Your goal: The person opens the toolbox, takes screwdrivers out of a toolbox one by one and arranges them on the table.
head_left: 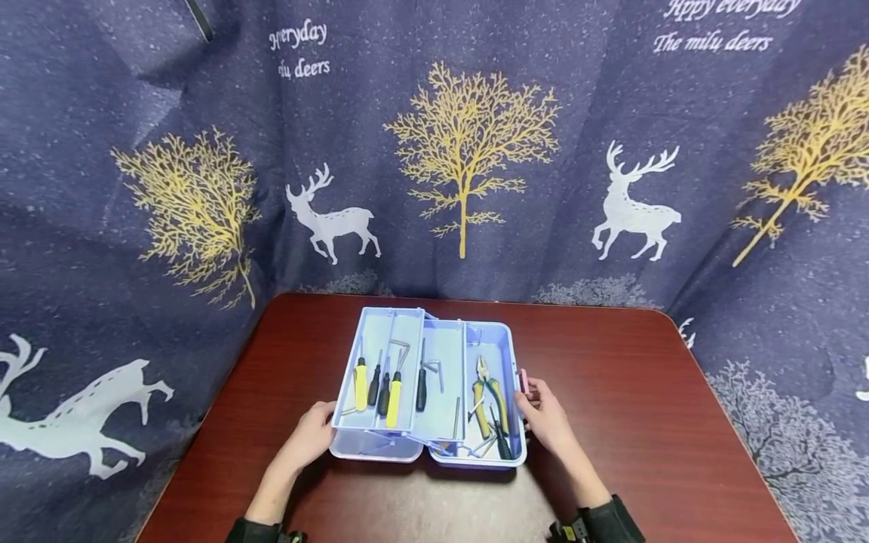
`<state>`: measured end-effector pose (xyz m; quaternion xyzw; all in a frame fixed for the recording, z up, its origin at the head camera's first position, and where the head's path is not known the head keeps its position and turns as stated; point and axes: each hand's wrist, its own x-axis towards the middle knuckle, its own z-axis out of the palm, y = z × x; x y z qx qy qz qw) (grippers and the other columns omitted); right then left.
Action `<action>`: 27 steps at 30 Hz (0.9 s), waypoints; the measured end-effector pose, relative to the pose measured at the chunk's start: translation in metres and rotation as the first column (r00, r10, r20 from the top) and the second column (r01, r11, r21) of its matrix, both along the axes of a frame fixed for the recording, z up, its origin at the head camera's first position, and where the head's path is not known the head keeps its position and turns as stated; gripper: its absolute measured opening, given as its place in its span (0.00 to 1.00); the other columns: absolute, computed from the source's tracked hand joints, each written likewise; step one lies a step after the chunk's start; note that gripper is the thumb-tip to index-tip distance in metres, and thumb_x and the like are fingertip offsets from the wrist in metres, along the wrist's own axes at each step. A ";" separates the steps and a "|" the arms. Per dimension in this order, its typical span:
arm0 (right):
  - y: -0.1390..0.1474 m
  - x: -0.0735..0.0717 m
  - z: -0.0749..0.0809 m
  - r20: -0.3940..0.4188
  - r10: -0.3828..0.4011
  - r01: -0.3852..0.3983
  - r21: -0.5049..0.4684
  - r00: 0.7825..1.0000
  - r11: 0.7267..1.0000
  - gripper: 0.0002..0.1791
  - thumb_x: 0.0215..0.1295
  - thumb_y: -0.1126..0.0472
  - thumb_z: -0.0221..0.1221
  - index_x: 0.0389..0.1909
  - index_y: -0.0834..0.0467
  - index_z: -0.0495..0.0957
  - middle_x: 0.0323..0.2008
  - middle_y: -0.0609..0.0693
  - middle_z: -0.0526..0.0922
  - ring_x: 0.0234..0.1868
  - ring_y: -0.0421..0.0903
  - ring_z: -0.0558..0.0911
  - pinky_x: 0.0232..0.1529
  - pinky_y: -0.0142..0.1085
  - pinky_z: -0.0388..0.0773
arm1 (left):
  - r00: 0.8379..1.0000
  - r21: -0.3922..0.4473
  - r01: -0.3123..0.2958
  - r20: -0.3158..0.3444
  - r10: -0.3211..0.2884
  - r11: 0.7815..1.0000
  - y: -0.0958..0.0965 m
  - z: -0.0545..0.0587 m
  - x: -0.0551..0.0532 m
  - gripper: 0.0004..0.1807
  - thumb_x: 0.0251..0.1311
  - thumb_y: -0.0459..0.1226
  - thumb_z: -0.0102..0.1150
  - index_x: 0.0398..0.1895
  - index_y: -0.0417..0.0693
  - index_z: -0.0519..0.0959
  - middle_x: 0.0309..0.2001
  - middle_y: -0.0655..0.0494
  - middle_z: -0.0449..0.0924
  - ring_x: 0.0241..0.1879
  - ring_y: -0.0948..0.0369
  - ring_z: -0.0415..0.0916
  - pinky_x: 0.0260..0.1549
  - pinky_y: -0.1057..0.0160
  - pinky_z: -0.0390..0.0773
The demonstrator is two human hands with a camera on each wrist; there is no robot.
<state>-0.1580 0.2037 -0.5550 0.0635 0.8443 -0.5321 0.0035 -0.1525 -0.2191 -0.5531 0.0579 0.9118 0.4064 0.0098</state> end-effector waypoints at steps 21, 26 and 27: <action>0.034 0.003 0.007 0.016 -0.046 0.045 0.064 0.999 0.997 0.25 0.78 0.61 0.56 0.68 0.70 0.67 0.51 0.71 0.81 0.49 0.60 0.83 0.30 0.34 0.82 | 0.995 -0.021 0.077 0.059 -0.076 0.997 0.036 0.016 -0.013 0.11 0.68 0.28 0.54 0.45 0.34 0.86 0.36 0.48 0.79 0.40 0.56 0.75 0.45 0.53 0.77; 0.043 0.005 0.003 0.011 -0.065 0.064 0.071 0.998 0.995 0.24 0.78 0.61 0.56 0.67 0.70 0.68 0.50 0.70 0.81 0.46 0.55 0.84 0.29 0.33 0.81 | 0.994 -0.009 0.101 0.050 -0.101 0.995 0.041 0.013 -0.008 0.11 0.68 0.28 0.55 0.45 0.35 0.86 0.37 0.48 0.81 0.41 0.55 0.76 0.46 0.52 0.77; 0.044 0.006 0.003 0.015 -0.069 0.067 0.071 0.998 0.995 0.24 0.78 0.61 0.56 0.67 0.70 0.68 0.50 0.70 0.81 0.45 0.54 0.84 0.29 0.32 0.81 | 0.993 -0.006 0.110 0.048 -0.109 0.994 0.043 0.013 -0.007 0.11 0.68 0.28 0.55 0.45 0.36 0.86 0.37 0.48 0.82 0.42 0.55 0.77 0.46 0.52 0.78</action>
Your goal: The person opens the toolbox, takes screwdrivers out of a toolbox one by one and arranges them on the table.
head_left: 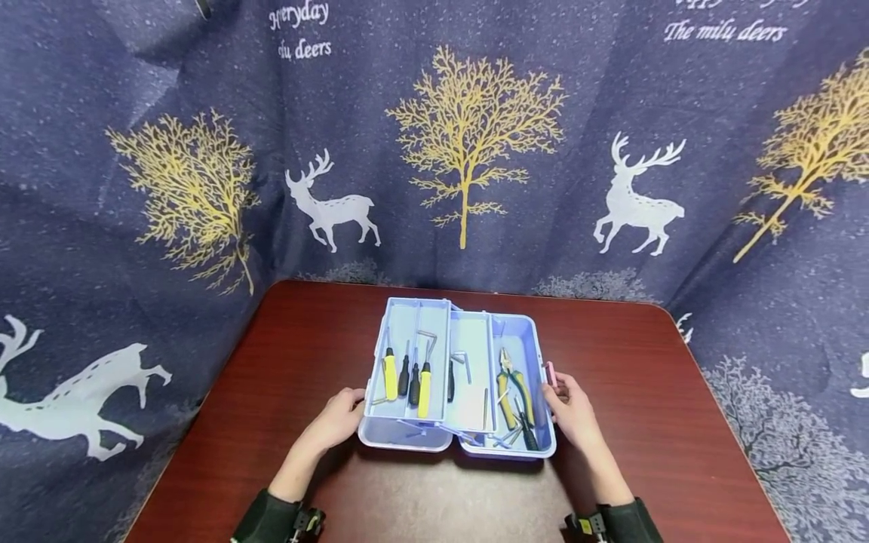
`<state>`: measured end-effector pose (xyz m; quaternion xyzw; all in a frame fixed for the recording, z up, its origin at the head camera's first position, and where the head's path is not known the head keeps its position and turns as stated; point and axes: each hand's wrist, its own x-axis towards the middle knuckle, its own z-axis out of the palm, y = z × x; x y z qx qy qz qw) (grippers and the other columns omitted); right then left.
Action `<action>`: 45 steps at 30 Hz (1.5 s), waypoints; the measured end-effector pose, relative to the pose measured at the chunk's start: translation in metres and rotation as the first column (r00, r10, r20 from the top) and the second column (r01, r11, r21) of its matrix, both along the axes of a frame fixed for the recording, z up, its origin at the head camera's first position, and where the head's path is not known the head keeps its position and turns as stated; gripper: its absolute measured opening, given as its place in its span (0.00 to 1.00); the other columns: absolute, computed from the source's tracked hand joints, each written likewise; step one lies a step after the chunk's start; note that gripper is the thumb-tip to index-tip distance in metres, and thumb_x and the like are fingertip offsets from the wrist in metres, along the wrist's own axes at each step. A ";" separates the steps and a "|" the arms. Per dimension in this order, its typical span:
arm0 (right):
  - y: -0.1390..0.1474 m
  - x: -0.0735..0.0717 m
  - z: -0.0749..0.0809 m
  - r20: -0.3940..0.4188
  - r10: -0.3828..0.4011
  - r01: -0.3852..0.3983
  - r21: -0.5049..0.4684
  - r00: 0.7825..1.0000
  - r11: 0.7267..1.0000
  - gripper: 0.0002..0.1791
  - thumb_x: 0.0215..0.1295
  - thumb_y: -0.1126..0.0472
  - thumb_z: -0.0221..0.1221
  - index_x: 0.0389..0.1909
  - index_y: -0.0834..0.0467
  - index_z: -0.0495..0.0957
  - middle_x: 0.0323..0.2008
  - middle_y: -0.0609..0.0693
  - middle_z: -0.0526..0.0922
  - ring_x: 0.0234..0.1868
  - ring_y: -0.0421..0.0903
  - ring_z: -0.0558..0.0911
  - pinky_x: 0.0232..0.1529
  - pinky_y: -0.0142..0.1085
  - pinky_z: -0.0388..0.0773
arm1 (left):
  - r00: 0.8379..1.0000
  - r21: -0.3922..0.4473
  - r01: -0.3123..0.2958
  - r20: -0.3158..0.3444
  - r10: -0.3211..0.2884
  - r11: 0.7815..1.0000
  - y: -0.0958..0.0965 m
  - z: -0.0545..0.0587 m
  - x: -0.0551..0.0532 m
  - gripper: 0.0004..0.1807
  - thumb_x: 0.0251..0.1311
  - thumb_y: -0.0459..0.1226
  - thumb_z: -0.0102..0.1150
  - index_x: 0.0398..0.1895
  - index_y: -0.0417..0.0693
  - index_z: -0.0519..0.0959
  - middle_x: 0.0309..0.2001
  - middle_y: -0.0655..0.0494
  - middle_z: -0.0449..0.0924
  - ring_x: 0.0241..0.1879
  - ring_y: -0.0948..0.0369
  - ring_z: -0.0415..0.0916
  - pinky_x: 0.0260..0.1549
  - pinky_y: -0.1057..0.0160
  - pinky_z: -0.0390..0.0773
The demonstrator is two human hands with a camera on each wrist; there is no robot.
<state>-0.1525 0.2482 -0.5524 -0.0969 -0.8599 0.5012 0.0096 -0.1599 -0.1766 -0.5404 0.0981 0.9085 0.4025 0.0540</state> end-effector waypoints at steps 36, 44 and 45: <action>-0.054 -0.017 0.090 -0.270 0.181 -0.074 0.364 0.946 0.928 0.14 0.69 0.64 0.62 0.52 0.65 0.83 0.43 0.61 0.87 0.44 0.57 0.84 0.49 0.51 0.81 | 0.977 0.434 -0.183 0.180 0.114 0.882 0.024 0.040 -0.010 0.09 0.72 0.35 0.62 0.42 0.36 0.77 0.27 0.47 0.79 0.25 0.57 0.76 0.24 0.65 0.81; -0.156 -0.029 0.130 -0.117 0.565 -0.455 0.472 0.817 0.755 0.05 0.71 0.63 0.62 0.43 0.59 0.84 0.34 0.49 0.88 0.35 0.45 0.84 0.38 0.38 0.82 | 0.975 0.485 -0.156 0.216 0.055 0.861 0.028 0.036 -0.012 0.09 0.70 0.32 0.62 0.40 0.33 0.75 0.24 0.52 0.79 0.23 0.61 0.76 0.23 0.68 0.80; -0.166 -0.031 0.130 -0.090 0.603 -0.493 0.487 0.793 0.721 0.04 0.70 0.63 0.63 0.41 0.58 0.84 0.34 0.49 0.87 0.34 0.44 0.83 0.37 0.37 0.81 | 0.976 0.485 -0.150 0.214 0.049 0.862 0.029 0.035 -0.013 0.09 0.70 0.32 0.62 0.40 0.33 0.75 0.24 0.53 0.79 0.23 0.62 0.76 0.23 0.68 0.80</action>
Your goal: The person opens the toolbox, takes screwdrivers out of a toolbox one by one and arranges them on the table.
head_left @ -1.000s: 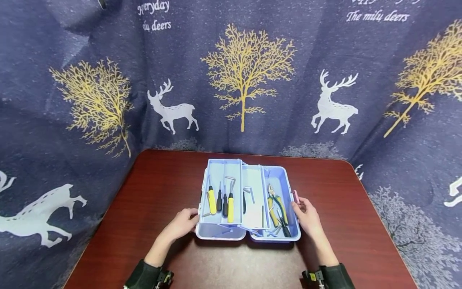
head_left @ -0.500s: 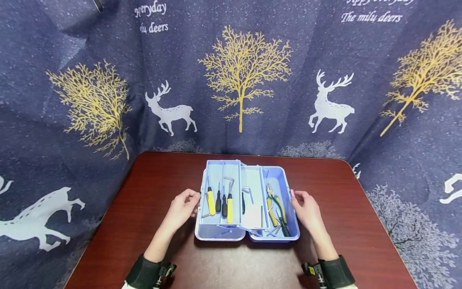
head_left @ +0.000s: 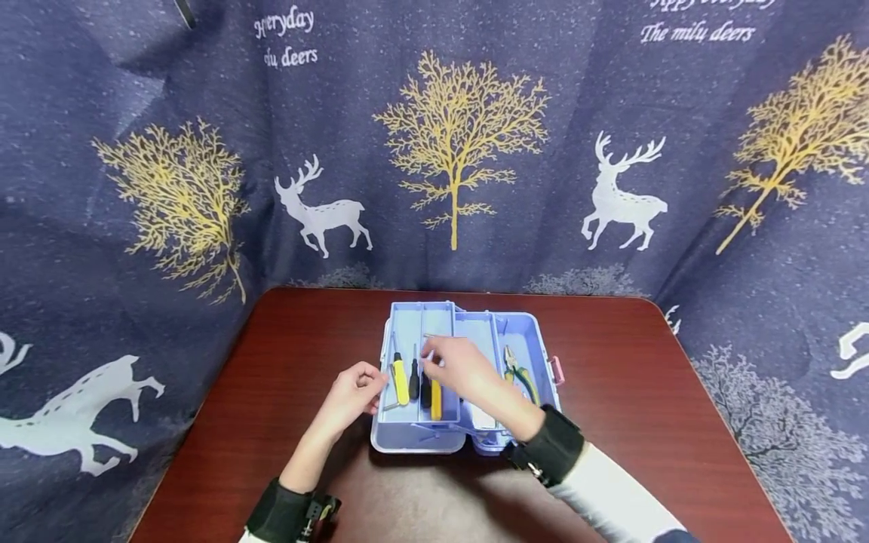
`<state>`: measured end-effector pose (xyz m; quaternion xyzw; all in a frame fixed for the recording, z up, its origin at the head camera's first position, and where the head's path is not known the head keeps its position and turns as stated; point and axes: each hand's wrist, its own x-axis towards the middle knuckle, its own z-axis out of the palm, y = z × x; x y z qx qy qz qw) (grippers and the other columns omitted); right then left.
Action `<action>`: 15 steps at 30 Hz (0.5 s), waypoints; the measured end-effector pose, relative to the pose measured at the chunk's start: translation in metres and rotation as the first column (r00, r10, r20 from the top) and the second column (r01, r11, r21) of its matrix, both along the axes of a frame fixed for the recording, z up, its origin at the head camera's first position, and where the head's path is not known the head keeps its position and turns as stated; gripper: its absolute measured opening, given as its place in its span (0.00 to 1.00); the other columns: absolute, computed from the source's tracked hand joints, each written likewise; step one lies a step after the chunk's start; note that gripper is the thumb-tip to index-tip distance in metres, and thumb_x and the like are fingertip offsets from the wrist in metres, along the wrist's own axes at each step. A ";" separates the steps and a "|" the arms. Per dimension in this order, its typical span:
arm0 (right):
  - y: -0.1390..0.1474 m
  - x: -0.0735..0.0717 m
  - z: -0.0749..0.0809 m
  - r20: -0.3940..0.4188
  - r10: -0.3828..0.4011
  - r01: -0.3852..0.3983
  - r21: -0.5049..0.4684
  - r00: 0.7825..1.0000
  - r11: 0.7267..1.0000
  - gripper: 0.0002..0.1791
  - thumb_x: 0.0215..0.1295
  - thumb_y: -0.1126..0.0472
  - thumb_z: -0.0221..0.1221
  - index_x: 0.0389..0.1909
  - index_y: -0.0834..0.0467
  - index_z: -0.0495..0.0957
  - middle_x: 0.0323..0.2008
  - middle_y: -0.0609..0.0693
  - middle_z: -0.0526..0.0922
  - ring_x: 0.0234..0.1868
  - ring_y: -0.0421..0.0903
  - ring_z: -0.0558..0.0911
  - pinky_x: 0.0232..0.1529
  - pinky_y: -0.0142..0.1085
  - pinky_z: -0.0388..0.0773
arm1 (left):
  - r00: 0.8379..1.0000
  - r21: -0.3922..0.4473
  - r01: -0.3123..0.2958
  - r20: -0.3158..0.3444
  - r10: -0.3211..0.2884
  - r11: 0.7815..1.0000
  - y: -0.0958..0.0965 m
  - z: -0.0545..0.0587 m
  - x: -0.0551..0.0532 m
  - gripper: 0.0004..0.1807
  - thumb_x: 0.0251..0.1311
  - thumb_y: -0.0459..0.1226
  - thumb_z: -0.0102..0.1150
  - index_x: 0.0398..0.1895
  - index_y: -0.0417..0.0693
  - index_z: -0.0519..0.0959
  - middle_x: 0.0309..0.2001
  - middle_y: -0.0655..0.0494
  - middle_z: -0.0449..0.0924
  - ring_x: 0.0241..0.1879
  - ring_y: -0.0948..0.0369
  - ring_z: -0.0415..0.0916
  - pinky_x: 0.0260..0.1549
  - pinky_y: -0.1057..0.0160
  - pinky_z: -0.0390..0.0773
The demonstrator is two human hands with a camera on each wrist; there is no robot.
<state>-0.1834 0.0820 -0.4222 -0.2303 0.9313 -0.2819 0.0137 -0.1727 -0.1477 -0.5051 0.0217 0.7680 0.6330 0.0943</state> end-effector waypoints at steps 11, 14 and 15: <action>-0.055 -0.012 -0.015 0.021 0.173 -0.174 0.221 0.985 0.960 0.11 0.66 0.67 0.66 0.25 0.58 0.76 0.19 0.45 0.73 0.27 0.45 0.75 0.28 0.32 0.71 | 0.998 -0.002 -0.036 -0.060 0.036 0.999 0.007 -0.009 0.001 0.03 0.65 0.26 0.61 0.34 0.33 0.77 0.22 0.54 0.78 0.18 0.63 0.74 0.20 0.66 0.80; -0.058 -0.013 -0.016 0.002 0.178 -0.174 0.215 0.984 0.961 0.16 0.66 0.68 0.64 0.21 0.56 0.69 0.16 0.44 0.65 0.22 0.43 0.70 0.23 0.30 0.62 | 0.995 -0.003 -0.055 -0.085 0.055 0.998 0.007 -0.008 -0.001 0.02 0.63 0.24 0.61 0.33 0.33 0.77 0.21 0.54 0.78 0.17 0.63 0.73 0.18 0.66 0.79; -0.059 -0.013 -0.015 -0.004 0.179 -0.174 0.215 0.984 0.961 0.17 0.67 0.68 0.64 0.21 0.55 0.68 0.16 0.43 0.63 0.22 0.42 0.69 0.22 0.29 0.61 | 0.994 -0.001 -0.061 -0.093 0.061 0.998 0.006 -0.007 -0.001 0.02 0.62 0.23 0.61 0.33 0.33 0.77 0.21 0.53 0.78 0.17 0.63 0.73 0.18 0.66 0.79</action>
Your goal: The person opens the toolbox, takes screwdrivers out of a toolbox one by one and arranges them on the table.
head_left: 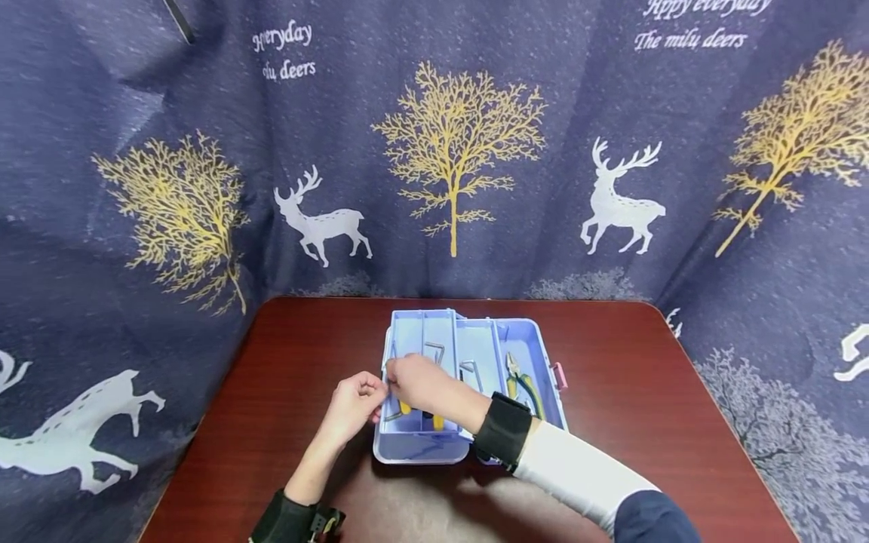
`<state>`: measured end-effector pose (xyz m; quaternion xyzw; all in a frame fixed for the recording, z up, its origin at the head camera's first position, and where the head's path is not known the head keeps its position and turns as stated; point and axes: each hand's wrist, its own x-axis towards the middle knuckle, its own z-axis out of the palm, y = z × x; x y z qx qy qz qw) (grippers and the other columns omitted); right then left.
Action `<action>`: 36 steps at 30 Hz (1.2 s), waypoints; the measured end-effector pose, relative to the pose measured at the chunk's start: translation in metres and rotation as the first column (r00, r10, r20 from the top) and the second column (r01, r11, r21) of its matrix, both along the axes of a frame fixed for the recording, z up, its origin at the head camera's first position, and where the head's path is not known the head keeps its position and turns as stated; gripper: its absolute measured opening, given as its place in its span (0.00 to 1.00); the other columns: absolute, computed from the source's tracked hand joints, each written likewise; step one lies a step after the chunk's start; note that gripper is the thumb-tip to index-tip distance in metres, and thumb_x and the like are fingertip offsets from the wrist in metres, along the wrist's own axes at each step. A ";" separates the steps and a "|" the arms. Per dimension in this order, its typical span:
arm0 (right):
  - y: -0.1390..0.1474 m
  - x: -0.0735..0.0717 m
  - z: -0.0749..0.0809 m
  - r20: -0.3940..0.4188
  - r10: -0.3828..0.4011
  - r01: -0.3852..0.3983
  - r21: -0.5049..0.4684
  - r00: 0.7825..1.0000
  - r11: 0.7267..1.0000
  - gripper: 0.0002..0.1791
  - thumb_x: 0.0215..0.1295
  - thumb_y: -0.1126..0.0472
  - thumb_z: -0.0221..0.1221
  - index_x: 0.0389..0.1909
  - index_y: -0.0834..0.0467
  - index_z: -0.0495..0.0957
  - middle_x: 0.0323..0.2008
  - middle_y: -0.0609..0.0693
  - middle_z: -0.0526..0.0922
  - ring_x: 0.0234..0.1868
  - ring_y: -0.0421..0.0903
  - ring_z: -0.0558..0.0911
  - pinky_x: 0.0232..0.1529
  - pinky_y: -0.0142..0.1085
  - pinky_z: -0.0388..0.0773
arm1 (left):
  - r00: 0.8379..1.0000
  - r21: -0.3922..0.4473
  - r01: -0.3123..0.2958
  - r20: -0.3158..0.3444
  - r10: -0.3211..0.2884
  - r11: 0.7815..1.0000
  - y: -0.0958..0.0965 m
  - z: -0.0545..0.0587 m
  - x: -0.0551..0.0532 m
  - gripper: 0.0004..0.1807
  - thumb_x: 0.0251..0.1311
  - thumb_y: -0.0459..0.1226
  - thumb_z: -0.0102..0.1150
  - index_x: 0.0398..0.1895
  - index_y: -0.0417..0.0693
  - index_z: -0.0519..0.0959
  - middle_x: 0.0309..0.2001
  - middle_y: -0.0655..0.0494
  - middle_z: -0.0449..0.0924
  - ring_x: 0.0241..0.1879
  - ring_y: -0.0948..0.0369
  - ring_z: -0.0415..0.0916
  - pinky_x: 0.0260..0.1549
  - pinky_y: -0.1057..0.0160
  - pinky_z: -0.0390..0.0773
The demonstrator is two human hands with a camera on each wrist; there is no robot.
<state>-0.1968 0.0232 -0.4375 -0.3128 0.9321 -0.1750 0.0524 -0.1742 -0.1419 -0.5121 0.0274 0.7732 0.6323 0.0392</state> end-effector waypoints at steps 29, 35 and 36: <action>0.005 -0.003 -0.006 0.133 -0.022 0.035 -0.101 0.991 0.994 0.06 0.65 0.67 0.66 0.36 0.56 0.78 0.25 0.45 0.77 0.29 0.42 0.74 0.31 0.30 0.70 | 0.999 -0.016 -0.028 -0.024 0.028 0.999 -0.002 -0.005 -0.001 0.03 0.63 0.24 0.61 0.33 0.31 0.78 0.21 0.53 0.79 0.16 0.64 0.73 0.18 0.69 0.77; 0.012 0.000 0.002 0.184 -0.048 0.090 -0.228 0.982 0.970 0.06 0.68 0.68 0.64 0.40 0.58 0.77 0.22 0.45 0.73 0.24 0.40 0.71 0.25 0.29 0.68 | 1.000 -0.017 -0.012 -0.029 0.011 1.000 -0.002 -0.003 -0.003 0.02 0.61 0.22 0.61 0.32 0.31 0.77 0.22 0.53 0.79 0.17 0.64 0.74 0.19 0.66 0.79; 0.014 0.001 0.003 0.184 -0.049 0.093 -0.235 0.982 0.968 0.05 0.68 0.67 0.63 0.41 0.58 0.77 0.22 0.45 0.72 0.24 0.40 0.71 0.25 0.29 0.68 | 1.000 -0.018 -0.010 -0.026 0.009 1.000 -0.002 -0.002 -0.003 0.02 0.61 0.23 0.61 0.33 0.31 0.77 0.22 0.52 0.79 0.17 0.63 0.74 0.19 0.66 0.80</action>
